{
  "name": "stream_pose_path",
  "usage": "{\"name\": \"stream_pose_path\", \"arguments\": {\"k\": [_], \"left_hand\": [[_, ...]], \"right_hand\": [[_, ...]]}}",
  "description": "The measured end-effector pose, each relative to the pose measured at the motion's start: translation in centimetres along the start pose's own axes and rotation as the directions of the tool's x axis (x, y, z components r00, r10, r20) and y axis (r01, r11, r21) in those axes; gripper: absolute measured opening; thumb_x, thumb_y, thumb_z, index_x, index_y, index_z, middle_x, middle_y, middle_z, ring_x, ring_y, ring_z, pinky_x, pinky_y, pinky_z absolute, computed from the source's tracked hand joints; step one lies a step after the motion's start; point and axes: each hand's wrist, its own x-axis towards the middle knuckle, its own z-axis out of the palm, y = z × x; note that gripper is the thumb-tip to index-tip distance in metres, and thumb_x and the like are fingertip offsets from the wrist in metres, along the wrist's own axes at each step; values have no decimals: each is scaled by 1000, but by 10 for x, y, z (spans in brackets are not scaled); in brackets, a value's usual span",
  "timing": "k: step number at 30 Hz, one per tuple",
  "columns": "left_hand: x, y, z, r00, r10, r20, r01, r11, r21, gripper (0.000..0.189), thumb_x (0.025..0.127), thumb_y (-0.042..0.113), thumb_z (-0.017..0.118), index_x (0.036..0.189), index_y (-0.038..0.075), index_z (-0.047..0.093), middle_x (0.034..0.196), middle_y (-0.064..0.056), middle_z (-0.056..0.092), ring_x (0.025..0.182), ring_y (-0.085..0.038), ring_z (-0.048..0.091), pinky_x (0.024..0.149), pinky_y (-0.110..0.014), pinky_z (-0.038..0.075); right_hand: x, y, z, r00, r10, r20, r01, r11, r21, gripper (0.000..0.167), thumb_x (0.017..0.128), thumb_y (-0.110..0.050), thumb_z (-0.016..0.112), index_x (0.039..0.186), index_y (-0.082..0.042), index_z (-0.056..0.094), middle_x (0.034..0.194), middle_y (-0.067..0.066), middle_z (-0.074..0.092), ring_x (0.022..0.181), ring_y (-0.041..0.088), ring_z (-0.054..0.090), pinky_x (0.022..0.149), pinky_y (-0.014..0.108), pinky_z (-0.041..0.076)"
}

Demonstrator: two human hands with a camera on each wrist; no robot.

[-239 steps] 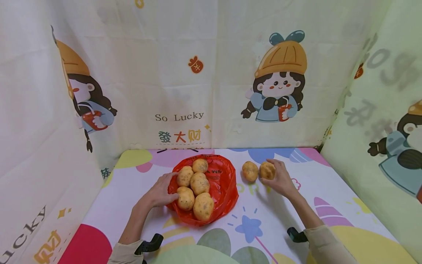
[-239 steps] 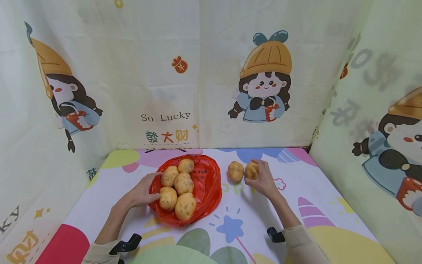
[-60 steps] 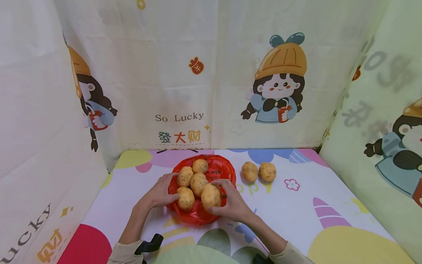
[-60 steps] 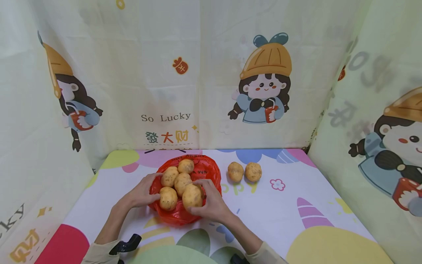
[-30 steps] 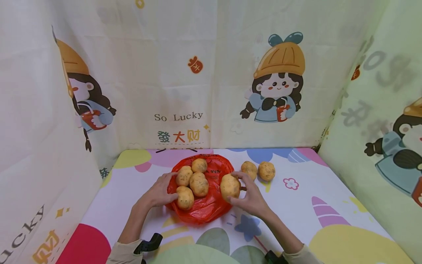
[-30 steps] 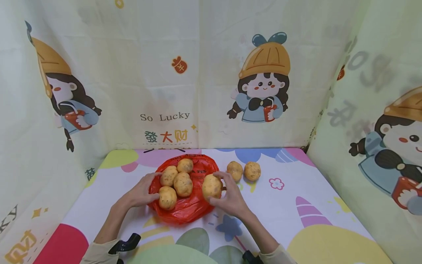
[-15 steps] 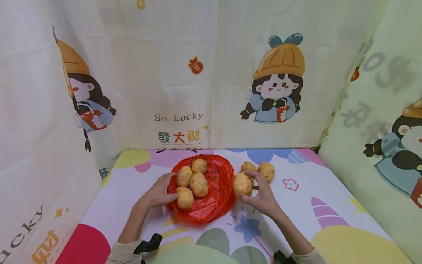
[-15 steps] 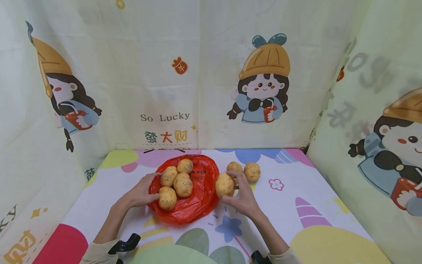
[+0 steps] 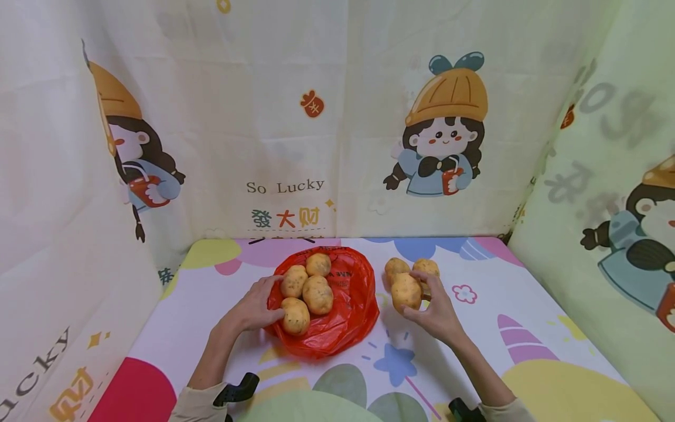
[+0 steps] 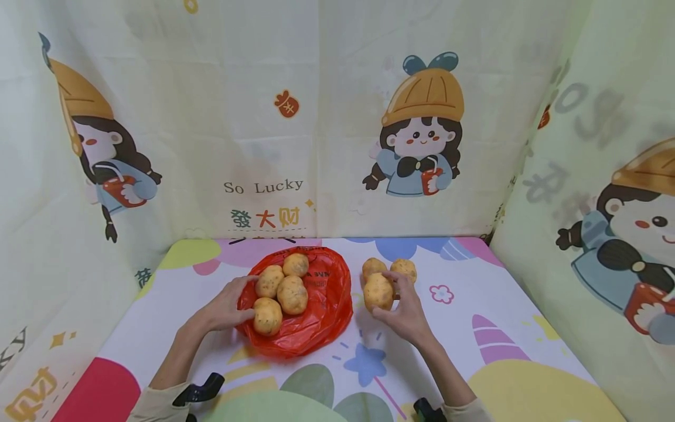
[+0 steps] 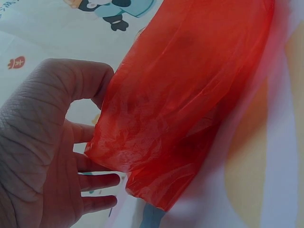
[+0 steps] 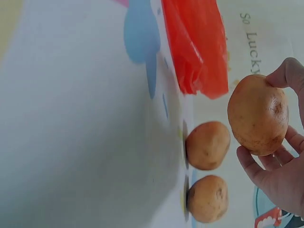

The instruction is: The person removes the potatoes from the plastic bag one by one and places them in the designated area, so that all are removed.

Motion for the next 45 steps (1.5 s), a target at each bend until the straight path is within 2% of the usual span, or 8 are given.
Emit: {"name": "stream_pose_path", "arguments": {"k": [6, 13, 19, 24, 33, 42, 45], "left_hand": [[0, -1, 1, 1000, -1, -4, 1, 1000, -1, 85, 79, 25, 72, 154, 9, 35, 153, -19, 39, 138, -40, 38, 107, -66, 42], [0, -1, 1, 1000, 1, -2, -1, 1000, 3, 85, 79, 24, 73, 154, 9, 35, 153, -19, 38, 138, -40, 38, 107, -67, 41], [1, -1, 1, 1000, -24, 2, 24, 1000, -2, 87, 78, 25, 74, 155, 10, 34, 154, -19, 38, 139, -40, 38, 105, -66, 44], [1, -1, 1, 1000, -27, 7, 27, 1000, -3, 88, 79, 26, 74, 155, 10, 33, 155, -19, 37, 139, -40, 38, 106, -67, 43], [1, 0, 0, 1000, -18, 1, 18, 1000, -4, 86, 79, 26, 73, 154, 9, 34, 154, -19, 38, 138, -39, 38, 106, -66, 43], [2, -1, 0, 1000, -12, 7, 12, 1000, 2, 85, 80, 26, 73, 154, 9, 34, 153, -19, 38, 138, -40, 38, 106, -67, 43], [1, -1, 1, 1000, -10, 8, 10, 1000, 1, 85, 80, 27, 73, 154, 10, 34, 153, -19, 38, 137, -40, 38, 105, -67, 43]], "right_hand": [[1, 7, -9, 999, 6, -38, -9, 998, -56, 74, 74, -3, 85, 139, -1, 50, 134, 18, 51, 119, 31, 51, 87, 34, 54], [0, 16, -20, 997, 17, -76, -24, 995, -94, 72, 72, 5, 81, 137, 8, 50, 135, 26, 48, 122, 38, 49, 86, 27, 52], [0, 26, -32, 997, 12, -79, -20, 995, -100, 77, 72, 0, 86, 140, 4, 49, 140, 23, 47, 125, 34, 48, 86, 17, 48], [0, 35, -39, 995, 16, -97, -28, 993, -118, 78, 72, -3, 87, 140, 2, 49, 139, 22, 48, 116, 29, 50, 85, 13, 44], [0, 45, -51, 995, 23, -102, -39, 986, -162, 77, 73, -2, 86, 139, 6, 47, 137, 26, 47, 118, 33, 49, 84, 5, 38], [0, 58, -61, 993, 22, -119, -46, 979, -200, 77, 71, 0, 85, 138, 7, 48, 134, 28, 47, 110, 28, 48, 81, 7, 38], [1, 61, -66, 993, 9, -118, -33, 979, -203, 77, 70, 1, 86, 138, 8, 48, 133, 30, 46, 110, 31, 49, 81, 6, 38]]}}
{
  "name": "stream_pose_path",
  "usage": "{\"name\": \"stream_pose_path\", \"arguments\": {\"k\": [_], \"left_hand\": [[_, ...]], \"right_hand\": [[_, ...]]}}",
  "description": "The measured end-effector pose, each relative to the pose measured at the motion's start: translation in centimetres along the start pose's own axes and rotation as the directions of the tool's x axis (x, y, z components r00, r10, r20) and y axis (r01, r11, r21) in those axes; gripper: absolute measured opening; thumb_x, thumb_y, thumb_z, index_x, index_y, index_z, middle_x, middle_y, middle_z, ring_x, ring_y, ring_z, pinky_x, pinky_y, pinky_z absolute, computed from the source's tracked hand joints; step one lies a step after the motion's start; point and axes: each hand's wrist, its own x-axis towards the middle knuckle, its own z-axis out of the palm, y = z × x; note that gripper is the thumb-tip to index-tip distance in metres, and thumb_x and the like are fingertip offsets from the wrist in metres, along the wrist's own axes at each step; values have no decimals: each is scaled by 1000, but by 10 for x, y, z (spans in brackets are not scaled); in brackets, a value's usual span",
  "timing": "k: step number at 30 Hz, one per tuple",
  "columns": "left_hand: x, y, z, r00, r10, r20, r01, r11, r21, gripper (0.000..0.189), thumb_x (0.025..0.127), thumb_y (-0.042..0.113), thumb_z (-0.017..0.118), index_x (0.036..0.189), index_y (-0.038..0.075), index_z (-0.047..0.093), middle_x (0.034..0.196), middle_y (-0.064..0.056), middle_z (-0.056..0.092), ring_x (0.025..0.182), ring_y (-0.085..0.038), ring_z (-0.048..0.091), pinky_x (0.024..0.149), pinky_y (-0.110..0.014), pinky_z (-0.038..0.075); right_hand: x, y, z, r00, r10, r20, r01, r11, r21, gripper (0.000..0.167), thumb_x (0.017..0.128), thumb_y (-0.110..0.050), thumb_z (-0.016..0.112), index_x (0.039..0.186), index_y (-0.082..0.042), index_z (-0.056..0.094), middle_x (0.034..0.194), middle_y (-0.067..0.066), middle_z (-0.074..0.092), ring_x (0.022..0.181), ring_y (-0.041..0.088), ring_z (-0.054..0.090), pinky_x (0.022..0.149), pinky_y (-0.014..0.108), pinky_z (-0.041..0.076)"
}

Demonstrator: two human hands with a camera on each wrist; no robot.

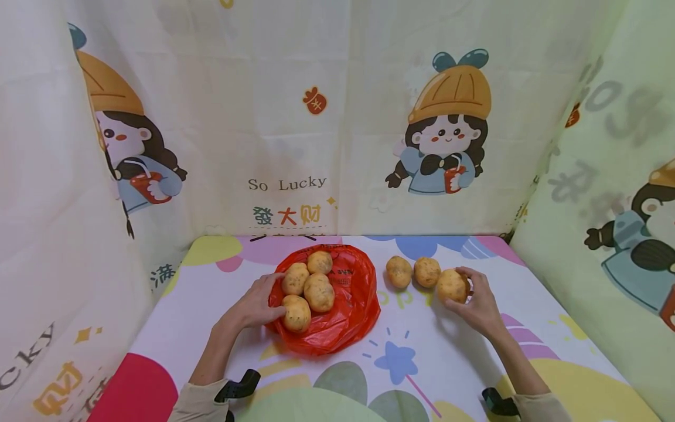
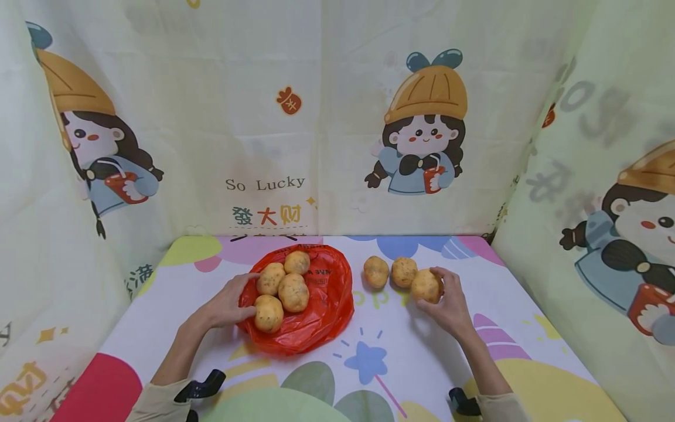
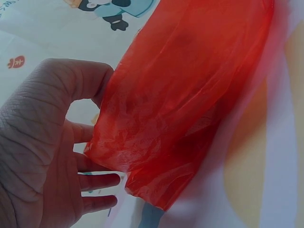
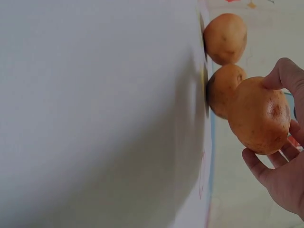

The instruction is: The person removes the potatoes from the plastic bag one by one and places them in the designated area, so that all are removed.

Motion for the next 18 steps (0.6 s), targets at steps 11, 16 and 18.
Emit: {"name": "stream_pose_path", "arguments": {"k": [11, 16, 18], "left_hand": [[1, 1, 0, 1000, -7, 5, 7, 1000, 6, 85, 81, 26, 74, 154, 10, 34, 155, -19, 37, 139, -40, 37, 106, -66, 43], [0, 1, 0, 1000, 1, -1, -1, 1000, 12, 85, 80, 27, 73, 154, 10, 34, 154, -19, 38, 138, -40, 38, 106, -67, 42], [0, 1, 0, 1000, 4, 0, -4, 1000, 10, 85, 80, 26, 73, 154, 9, 34, 154, -20, 38, 138, -40, 38, 107, -66, 42]], "right_hand": [[6, 18, -10, 999, 20, 33, -17, 996, -89, 76, 72, -1, 87, 136, 8, 48, 134, 32, 45, 114, 41, 49, 84, 25, 44], [10, 23, -12, 995, 60, 79, -52, 994, -94, 76, 74, -1, 85, 137, 10, 45, 136, 34, 41, 122, 49, 44, 98, 61, 41], [12, 25, -13, 993, 68, 93, -60, 994, -90, 76, 74, 0, 84, 138, 11, 44, 137, 35, 40, 126, 51, 41, 104, 69, 34]]}}
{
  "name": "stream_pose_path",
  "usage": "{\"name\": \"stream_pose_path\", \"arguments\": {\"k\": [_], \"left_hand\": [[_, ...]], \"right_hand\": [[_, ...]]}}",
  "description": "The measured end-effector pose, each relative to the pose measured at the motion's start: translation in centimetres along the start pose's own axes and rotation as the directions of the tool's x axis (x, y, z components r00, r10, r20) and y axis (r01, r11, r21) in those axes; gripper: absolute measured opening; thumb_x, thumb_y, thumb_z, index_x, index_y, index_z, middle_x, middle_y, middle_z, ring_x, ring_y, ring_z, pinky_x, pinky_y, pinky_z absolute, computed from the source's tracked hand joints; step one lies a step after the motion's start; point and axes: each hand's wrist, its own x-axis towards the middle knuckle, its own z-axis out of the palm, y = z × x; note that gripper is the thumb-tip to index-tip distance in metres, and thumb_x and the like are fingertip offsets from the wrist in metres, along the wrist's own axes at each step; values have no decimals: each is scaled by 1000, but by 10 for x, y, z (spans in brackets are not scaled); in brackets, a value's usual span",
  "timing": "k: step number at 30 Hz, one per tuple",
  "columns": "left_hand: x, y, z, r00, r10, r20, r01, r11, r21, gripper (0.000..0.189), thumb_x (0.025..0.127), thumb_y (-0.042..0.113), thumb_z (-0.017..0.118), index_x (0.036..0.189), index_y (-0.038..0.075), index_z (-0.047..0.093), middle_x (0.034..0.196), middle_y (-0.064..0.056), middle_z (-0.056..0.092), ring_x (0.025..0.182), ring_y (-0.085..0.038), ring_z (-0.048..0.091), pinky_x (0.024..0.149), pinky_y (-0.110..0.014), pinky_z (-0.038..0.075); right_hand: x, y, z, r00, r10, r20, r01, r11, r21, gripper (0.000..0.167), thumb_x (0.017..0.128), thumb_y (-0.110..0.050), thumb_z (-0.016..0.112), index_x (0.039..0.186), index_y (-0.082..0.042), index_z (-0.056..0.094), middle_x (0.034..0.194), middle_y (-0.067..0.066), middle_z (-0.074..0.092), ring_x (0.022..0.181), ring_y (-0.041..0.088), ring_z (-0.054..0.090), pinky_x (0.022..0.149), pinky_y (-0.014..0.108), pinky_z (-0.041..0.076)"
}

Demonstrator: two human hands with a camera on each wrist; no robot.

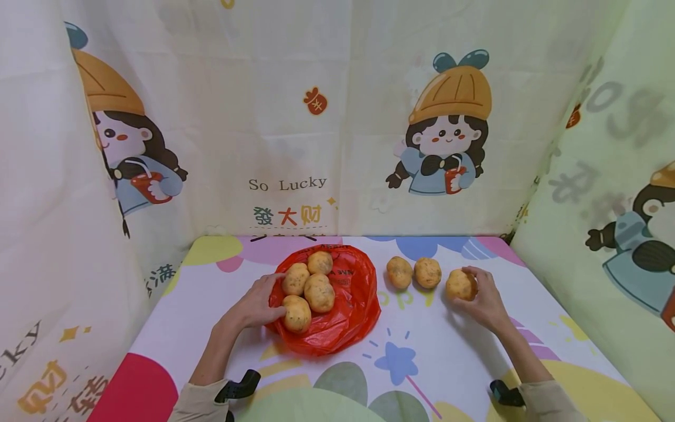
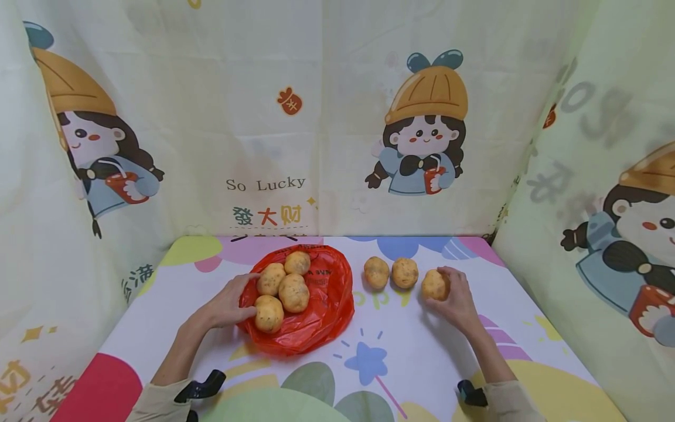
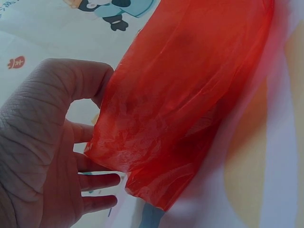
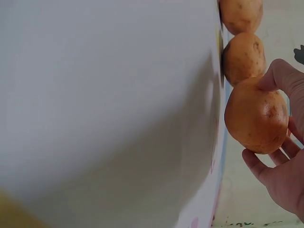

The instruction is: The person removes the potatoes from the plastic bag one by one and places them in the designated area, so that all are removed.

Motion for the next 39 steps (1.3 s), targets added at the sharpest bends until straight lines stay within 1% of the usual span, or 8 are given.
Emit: {"name": "stream_pose_path", "arguments": {"k": [4, 8, 11, 18, 24, 34, 39], "left_hand": [[0, 0, 0, 1000, -5, 4, 5, 1000, -2, 85, 80, 26, 73, 154, 10, 34, 154, -19, 38, 138, -40, 38, 107, -66, 43], [-1, 1, 0, 1000, -11, 3, 11, 1000, -5, 84, 80, 26, 72, 154, 10, 35, 154, -19, 38, 138, -39, 38, 107, -66, 42], [0, 2, -1, 1000, -14, 4, 14, 1000, -8, 84, 80, 26, 72, 154, 10, 34, 154, -19, 38, 138, -39, 38, 108, -66, 42], [0, 2, -1, 1000, -17, 11, 17, 1000, -8, 85, 80, 28, 72, 154, 10, 34, 154, -19, 37, 138, -39, 37, 108, -66, 42], [-1, 1, -1, 1000, -14, 12, 14, 1000, -7, 85, 80, 28, 73, 154, 10, 34, 154, -19, 37, 138, -39, 38, 108, -66, 41], [-1, 1, -2, 1000, -9, 9, 9, 1000, -16, 84, 80, 27, 73, 154, 10, 35, 154, -19, 37, 138, -39, 38, 109, -66, 40], [-1, 1, -2, 1000, -8, 10, 8, 1000, -14, 85, 80, 27, 73, 154, 10, 35, 154, -19, 38, 138, -39, 38, 108, -65, 42]], "right_hand": [[6, 3, -1, 1000, -20, 12, 20, 1000, 3, 75, 74, 1, 83, 137, 12, 44, 137, 36, 39, 127, 53, 38, 106, 73, 30], [14, 7, -1, 998, -61, 12, 61, 998, -9, 75, 72, 1, 83, 135, 13, 45, 136, 37, 41, 126, 52, 38, 104, 70, 32], [20, 9, -1, 997, -71, 20, 71, 997, -19, 74, 71, 0, 83, 134, 13, 45, 135, 36, 42, 126, 52, 38, 104, 68, 32], [29, 16, 0, 998, -34, 54, 36, 999, -33, 75, 72, 1, 83, 135, 14, 45, 136, 38, 40, 126, 53, 38, 106, 69, 31], [35, 20, 1, 997, -5, 81, 8, 999, -46, 77, 71, 1, 82, 136, 14, 43, 136, 39, 38, 124, 53, 39, 106, 68, 32], [41, 18, 1, 991, 31, 128, -22, 997, -73, 79, 73, 0, 80, 140, 12, 40, 136, 40, 37, 119, 52, 43, 101, 68, 38], [43, 18, 2, 989, 37, 141, -26, 997, -79, 79, 74, -1, 79, 141, 13, 39, 137, 40, 37, 120, 52, 43, 102, 68, 39]]}}
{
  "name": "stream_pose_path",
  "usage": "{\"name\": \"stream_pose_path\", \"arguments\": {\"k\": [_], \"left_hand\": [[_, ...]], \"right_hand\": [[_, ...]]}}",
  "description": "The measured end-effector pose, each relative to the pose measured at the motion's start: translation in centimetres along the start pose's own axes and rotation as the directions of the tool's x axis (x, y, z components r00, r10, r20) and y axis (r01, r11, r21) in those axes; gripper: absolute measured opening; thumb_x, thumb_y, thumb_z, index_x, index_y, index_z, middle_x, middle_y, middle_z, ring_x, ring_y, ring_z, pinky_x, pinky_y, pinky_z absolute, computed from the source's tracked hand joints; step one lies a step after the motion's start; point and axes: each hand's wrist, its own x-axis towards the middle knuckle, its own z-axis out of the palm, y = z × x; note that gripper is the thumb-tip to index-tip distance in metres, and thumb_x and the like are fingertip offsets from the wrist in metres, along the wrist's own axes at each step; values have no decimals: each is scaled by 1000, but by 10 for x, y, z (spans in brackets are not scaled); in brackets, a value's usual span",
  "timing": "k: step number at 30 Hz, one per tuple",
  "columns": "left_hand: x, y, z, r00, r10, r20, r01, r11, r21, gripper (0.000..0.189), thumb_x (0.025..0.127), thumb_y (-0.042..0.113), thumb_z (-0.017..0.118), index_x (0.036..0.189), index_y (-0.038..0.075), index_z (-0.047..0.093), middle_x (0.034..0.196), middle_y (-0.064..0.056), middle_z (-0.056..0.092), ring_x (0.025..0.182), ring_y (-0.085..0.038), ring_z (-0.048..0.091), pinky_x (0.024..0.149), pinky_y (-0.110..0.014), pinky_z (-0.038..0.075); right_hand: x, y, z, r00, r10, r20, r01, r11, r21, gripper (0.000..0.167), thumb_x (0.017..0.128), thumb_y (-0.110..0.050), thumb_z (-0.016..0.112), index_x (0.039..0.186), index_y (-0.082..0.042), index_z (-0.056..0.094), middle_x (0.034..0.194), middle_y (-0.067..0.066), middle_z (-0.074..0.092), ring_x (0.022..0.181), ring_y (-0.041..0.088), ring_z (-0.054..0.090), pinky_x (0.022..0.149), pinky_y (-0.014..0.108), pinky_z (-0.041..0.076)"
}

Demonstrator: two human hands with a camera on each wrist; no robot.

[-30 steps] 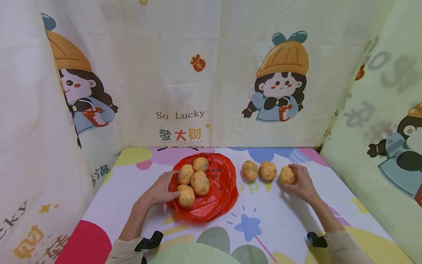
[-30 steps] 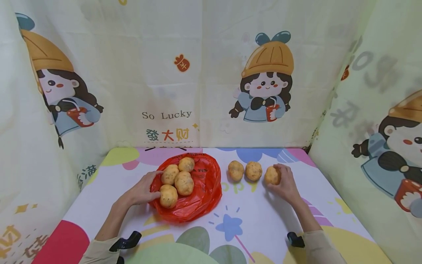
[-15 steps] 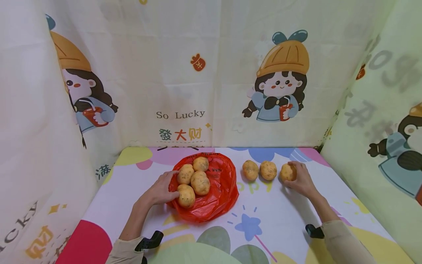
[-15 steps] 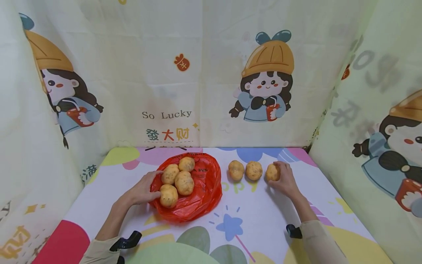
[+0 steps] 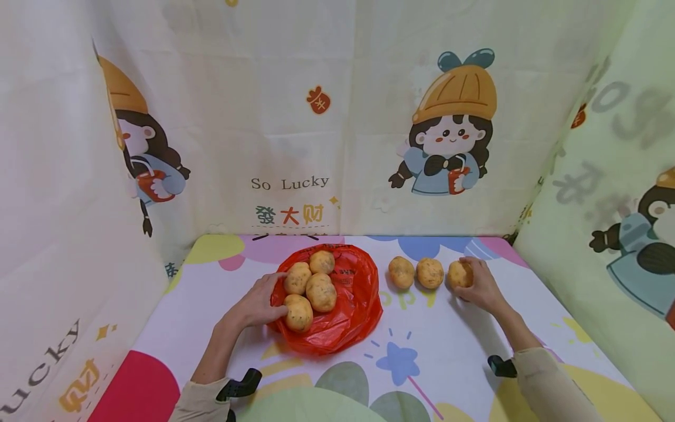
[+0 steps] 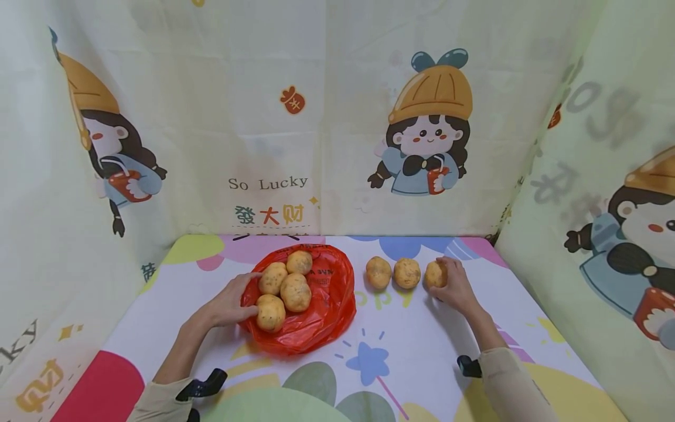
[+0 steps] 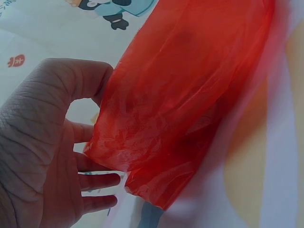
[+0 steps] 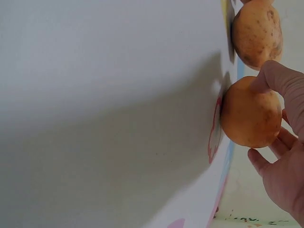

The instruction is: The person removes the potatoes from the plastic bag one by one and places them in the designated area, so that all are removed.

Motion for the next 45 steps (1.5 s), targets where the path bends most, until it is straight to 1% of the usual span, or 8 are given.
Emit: {"name": "stream_pose_path", "arguments": {"k": [10, 17, 23, 28, 31, 36, 38, 45], "left_hand": [[0, 2, 0, 1000, -7, 1, 7, 1000, 10, 86, 79, 27, 75, 153, 10, 35, 154, -19, 38, 138, -39, 38, 106, -65, 44], [0, 2, 1, 1000, -11, 1, 11, 1000, 16, 85, 80, 26, 75, 153, 10, 35, 154, -18, 38, 139, -40, 38, 106, -65, 44], [0, 2, 0, 1000, -9, -1, 9, 1000, 21, 85, 80, 27, 74, 154, 10, 35, 154, -18, 38, 139, -40, 38, 107, -65, 42], [-1, 3, -1, 1000, -13, 0, 13, 1000, 14, 87, 80, 28, 75, 154, 11, 34, 154, -18, 37, 139, -39, 38, 106, -65, 43], [-1, 3, -1, 1000, -14, -1, 14, 1000, 15, 87, 80, 28, 75, 154, 10, 34, 154, -18, 37, 139, -39, 37, 107, -65, 43], [-1, 3, 0, 1000, -15, -4, 15, 1000, 12, 86, 80, 27, 74, 154, 10, 34, 154, -18, 38, 139, -39, 37, 108, -66, 42], [-1, 2, 1, 1000, -10, -3, 10, 1000, 13, 85, 81, 27, 74, 154, 10, 34, 154, -19, 38, 139, -40, 38, 107, -66, 42], [0, 0, 3, 1000, 16, -15, -16, 1000, 7, 83, 80, 26, 71, 153, 9, 35, 154, -19, 38, 138, -39, 38, 109, -66, 41]], "right_hand": [[-3, -1, 0, 1000, 2, -9, -2, 1000, -4, 79, 76, -3, 80, 141, 15, 39, 140, 41, 36, 127, 54, 38, 106, 68, 35], [-7, -7, 2, 999, 24, -37, -23, 999, 25, 77, 78, -5, 79, 142, 14, 40, 139, 39, 37, 125, 52, 39, 105, 67, 36], [-9, -10, 8, 994, -1, -108, 7, 999, 52, 74, 78, -5, 79, 139, 13, 43, 135, 37, 41, 120, 50, 43, 102, 65, 37], [-10, -14, 14, 980, -34, -195, 47, 997, 62, 70, 78, -8, 79, 137, 10, 47, 133, 36, 43, 117, 49, 44, 97, 64, 37], [-11, -20, 17, 969, -54, -240, 73, 995, 72, 69, 76, -8, 78, 136, 8, 49, 132, 33, 45, 119, 48, 43, 98, 62, 37], [-13, -37, 19, 959, -96, -267, 126, 987, 98, 68, 75, -4, 79, 136, 9, 49, 135, 32, 46, 125, 49, 42, 103, 65, 35], [-15, -44, 19, 961, -103, -256, 136, 984, 112, 67, 77, -2, 78, 137, 9, 49, 137, 32, 45, 129, 50, 40, 104, 68, 33], [-18, -63, 24, 962, -104, -251, 148, 976, 161, 67, 78, -2, 81, 138, 5, 50, 140, 29, 46, 132, 48, 40, 108, 66, 30]]}}
